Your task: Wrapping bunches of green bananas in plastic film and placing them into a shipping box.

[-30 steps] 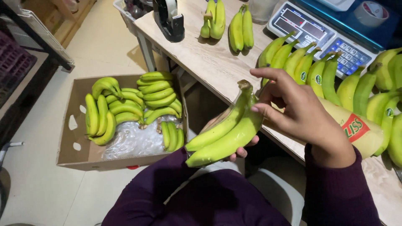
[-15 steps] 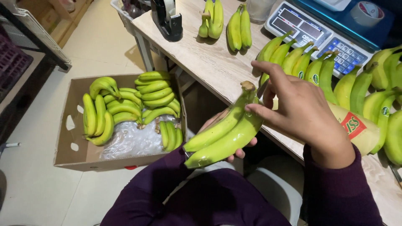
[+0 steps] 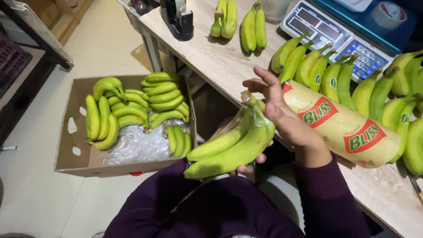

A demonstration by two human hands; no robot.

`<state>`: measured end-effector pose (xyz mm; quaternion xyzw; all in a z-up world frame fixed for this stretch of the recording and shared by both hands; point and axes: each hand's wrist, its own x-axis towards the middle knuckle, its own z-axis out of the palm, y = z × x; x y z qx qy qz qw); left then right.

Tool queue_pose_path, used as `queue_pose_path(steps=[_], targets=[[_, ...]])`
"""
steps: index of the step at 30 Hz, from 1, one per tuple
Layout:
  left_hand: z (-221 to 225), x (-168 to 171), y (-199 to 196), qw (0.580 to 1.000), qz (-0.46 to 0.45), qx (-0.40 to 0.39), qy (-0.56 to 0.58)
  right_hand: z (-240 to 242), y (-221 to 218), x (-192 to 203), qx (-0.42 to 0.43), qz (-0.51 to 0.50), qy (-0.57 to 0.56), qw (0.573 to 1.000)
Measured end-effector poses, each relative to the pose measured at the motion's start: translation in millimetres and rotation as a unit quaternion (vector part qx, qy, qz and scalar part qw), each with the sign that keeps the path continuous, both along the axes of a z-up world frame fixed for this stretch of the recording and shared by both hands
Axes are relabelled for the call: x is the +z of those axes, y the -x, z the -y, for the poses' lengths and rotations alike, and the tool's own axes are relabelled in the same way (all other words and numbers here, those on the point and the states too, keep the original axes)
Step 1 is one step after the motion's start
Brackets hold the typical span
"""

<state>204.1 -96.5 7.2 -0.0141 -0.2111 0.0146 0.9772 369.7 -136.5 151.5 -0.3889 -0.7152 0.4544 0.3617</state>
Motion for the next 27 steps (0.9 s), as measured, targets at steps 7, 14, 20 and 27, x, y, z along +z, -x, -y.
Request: queue_pose_path(steps=[7, 14, 20, 27], targets=[[9, 30, 18, 0.962, -0.022, 0.263, 0.063, -23, 6, -34, -0.231, -0.235, 0.049, 0.943], [-7, 34, 22, 0.857, -0.175, 0.486, 0.004, -9, 34, -26, -0.114, 0.05, -0.14, 0.982], [-2, 40, 14, 0.799, -0.31, 0.516, 0.021, -23, 33, -38, -0.107, 0.141, -0.213, 0.961], [-12, 33, 17, 0.704, -0.334, 0.626, -0.002, -14, 50, -58, -0.13, -0.258, 0.225, 0.931]])
